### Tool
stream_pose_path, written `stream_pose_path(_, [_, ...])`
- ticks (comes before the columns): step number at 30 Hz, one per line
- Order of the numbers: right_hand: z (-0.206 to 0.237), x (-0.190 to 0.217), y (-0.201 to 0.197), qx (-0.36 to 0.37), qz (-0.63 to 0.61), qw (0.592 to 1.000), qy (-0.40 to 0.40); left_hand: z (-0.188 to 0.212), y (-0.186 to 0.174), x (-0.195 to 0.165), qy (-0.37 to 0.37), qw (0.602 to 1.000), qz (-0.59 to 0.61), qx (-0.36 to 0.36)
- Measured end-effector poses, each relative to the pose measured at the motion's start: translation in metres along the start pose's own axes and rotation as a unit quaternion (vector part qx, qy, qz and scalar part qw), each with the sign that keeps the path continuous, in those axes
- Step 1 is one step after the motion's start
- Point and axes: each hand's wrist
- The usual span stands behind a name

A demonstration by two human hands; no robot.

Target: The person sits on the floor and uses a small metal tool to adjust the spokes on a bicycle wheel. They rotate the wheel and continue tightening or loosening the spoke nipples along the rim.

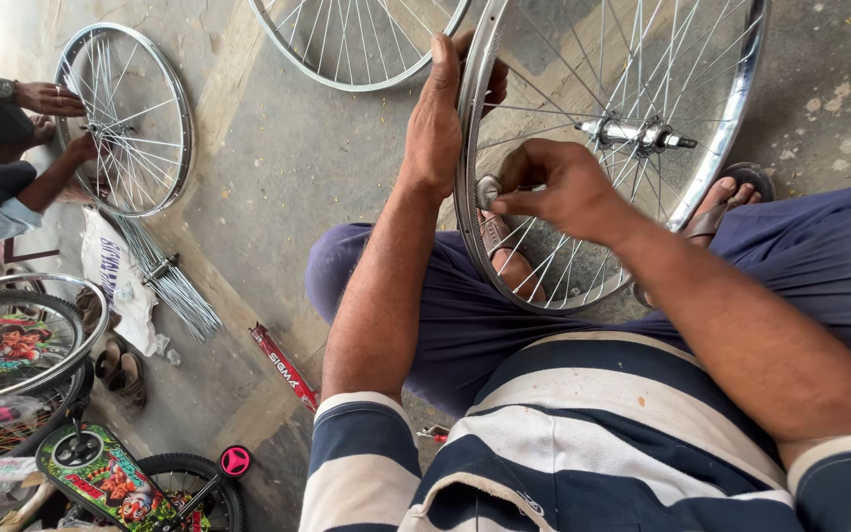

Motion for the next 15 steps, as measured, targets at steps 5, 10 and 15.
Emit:
stream_pose_path(5, [-0.0008, -0.0012, 0.0005, -0.029, 0.127, 0.991, 0.025, 0.0000, 0.0009, -0.0012, -0.016, 1.000, 0.009, -0.005])
stream_pose_path(10, [0.0010, -0.0068, -0.0024, 0.014, -0.044, 0.999, -0.006, 0.0007, 0.0019, 0.0005, -0.003, 1.000, 0.021, -0.007])
stream_pose_path(15, [0.0013, -0.0054, -0.0023, -0.026, 0.132, 0.990, 0.046, 0.0003, 0.0025, 0.0019, -0.003, 0.999, 0.033, -0.005])
Point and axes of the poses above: each hand's wrist, its own z-axis away from the middle knuckle, its own y-axis out of the palm, x = y × z, and after that the axes turned 12 degrees about y, right-handed
